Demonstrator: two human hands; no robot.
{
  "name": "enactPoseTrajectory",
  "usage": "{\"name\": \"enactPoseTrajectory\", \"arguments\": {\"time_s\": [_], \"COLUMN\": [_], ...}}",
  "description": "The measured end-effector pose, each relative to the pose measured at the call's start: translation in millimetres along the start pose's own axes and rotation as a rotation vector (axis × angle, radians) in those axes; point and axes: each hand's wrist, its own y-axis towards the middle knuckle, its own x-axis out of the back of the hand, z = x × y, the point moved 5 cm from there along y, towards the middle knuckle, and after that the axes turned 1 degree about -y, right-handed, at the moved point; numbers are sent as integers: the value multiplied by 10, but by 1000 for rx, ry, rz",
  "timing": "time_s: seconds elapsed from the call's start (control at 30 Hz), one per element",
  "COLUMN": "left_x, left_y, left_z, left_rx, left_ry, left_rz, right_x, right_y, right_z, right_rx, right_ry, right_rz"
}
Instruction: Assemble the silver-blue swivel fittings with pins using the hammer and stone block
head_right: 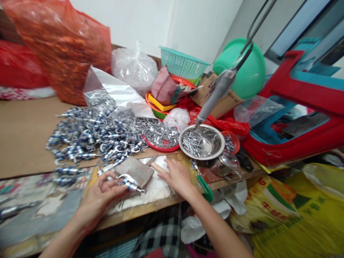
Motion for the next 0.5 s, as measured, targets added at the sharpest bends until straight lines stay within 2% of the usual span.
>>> {"name": "enactPoseTrajectory", "arguments": {"time_s": [0.07,0.1,0.2,0.3,0.37,0.5], "left_x": [0,-1,-13,-25,-18,18], "left_y": [1,1,-2,-13,-18,-10], "left_z": [-3,-5,-17,-27,-22,-3], "left_rx": [5,7,6,4,10,6], "left_ry": [3,3,6,25,39,50], "left_rz": [2,1,-1,8,13,14], "right_x": [-69,-85,-41,106,173,74], "right_y": [-87,-124,-176,-148,-94,45], "right_z": [-164,-207,-174,53,245,588], "right_rx": [-47,-63,-78,-22,21,44], "right_ry": [-38,-18,81,193,281,332], "right_rz": [124,135,50,-85,-125,-20]}}
